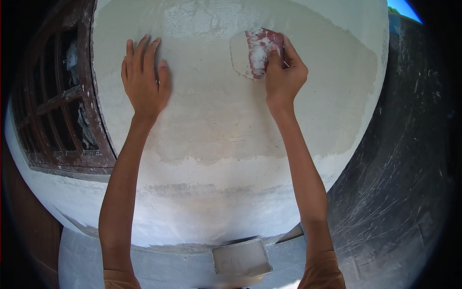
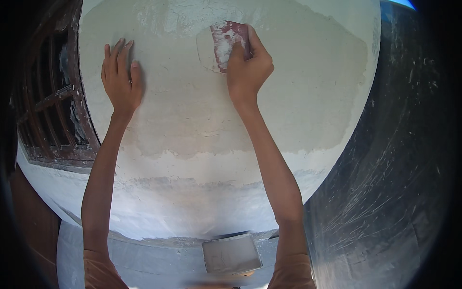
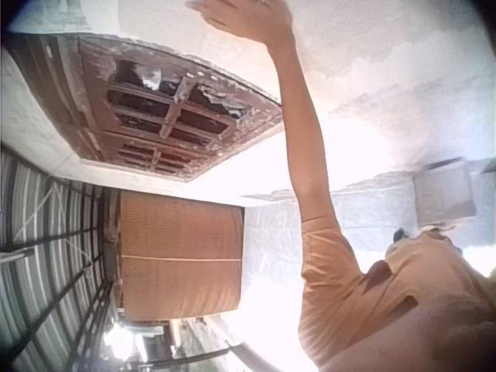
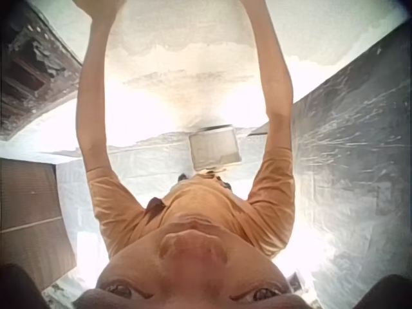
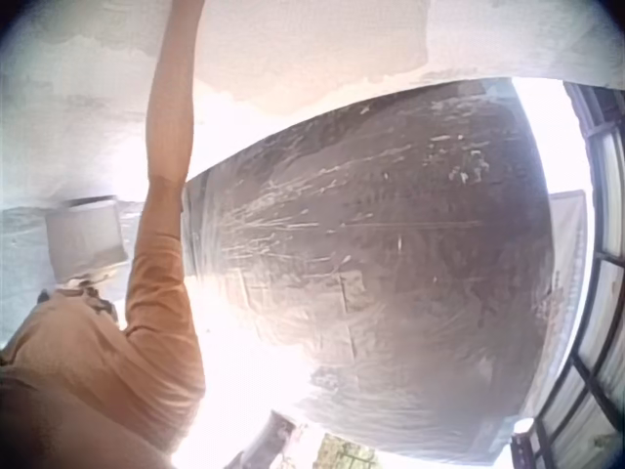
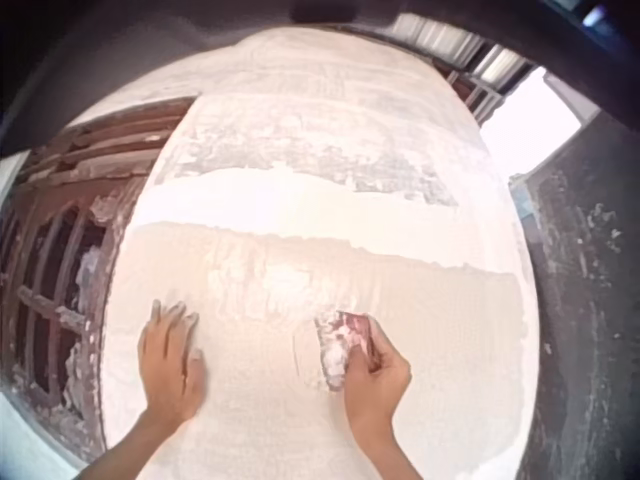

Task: The person applies wall putty to a wall around a window frame using a putty knife, patching areas with the filler.

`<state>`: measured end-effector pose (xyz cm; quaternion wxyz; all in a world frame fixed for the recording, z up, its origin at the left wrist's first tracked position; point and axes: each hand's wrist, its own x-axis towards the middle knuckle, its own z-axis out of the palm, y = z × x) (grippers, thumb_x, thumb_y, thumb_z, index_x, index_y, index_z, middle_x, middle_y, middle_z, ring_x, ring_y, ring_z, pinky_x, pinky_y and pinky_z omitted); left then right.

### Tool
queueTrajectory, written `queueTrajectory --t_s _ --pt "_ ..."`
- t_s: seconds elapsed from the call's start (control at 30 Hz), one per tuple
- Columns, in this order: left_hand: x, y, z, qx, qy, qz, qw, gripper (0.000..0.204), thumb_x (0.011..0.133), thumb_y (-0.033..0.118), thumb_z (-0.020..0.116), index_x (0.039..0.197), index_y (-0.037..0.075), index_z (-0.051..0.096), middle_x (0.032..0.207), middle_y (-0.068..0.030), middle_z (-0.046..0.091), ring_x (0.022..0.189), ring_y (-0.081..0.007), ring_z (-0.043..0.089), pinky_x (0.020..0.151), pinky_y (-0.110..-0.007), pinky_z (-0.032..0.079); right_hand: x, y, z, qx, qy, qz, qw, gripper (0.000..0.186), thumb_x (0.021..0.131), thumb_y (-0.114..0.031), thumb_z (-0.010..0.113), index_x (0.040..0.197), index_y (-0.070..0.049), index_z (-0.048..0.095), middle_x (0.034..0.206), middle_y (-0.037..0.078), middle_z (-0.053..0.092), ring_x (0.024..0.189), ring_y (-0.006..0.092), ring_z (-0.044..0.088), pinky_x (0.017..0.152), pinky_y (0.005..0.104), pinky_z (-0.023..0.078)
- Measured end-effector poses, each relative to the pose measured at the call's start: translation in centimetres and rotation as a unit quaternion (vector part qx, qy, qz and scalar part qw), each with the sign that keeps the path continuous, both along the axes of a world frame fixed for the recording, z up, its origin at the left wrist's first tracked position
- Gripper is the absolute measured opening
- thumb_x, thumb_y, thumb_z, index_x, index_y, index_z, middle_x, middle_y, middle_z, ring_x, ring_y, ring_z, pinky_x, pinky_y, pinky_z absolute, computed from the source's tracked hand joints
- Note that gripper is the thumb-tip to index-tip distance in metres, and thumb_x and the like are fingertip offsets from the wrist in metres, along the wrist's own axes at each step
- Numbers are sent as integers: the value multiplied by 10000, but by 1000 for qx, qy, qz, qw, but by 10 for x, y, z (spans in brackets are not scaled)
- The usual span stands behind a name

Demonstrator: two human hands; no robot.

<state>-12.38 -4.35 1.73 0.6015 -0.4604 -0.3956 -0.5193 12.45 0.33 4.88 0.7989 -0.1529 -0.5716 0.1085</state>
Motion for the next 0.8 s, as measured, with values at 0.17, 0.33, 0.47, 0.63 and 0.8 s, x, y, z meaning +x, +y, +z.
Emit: queueTrajectory --t_s 0.17,0.33,0.47,0.63,0.8 --pt "6 -3 -1 -20 2 23 1000 414 953 217 455 1341 108 549 1428 -99 488 1402 -372 342 1120 -495 247 45 2 6 18 184 36 982 370 910 -7 549 1263 97 582 1089 176 694 931 179 665 850 297 517" --pt "5 5 0 -23 24 30 999 413 950 222 454 1336 110 551 1424 -96 494 1402 -368 346 1121 -492 253 -11 8 -14 37 30 46 998 358 922 -27 571 1259 91 589 1074 164 703 922 173 664 856 295 512" --pt "-3 -1 -2 0 11 14 1000 412 953 223 449 1337 115 553 1423 -91 497 1399 -364 352 1118 -496 261 -3 4 -14 31 39 23 998 356 919 -24 589 1260 79 596 1048 148 711 910 160 662 830 284 516" --pt "6 2 -2 -16 25 11 999 413 949 228 464 1338 124 554 1418 -78 503 1397 -355 360 1117 -493 266 69 15 -7 -14 163 -21 986 368 930 -15 576 1284 84 571 1120 169 676 921 175 664 778 282 534" --pt "1 -1 -8 -36 33 -7 999 422 944 231 482 1352 141 543 1437 -70 481 1411 -337 340 1128 -501 258 54 -23 -10 -2 125 -32 992 383 930 -24 574 1294 91 554 1145 183 660 947 183 659 801 292 537"
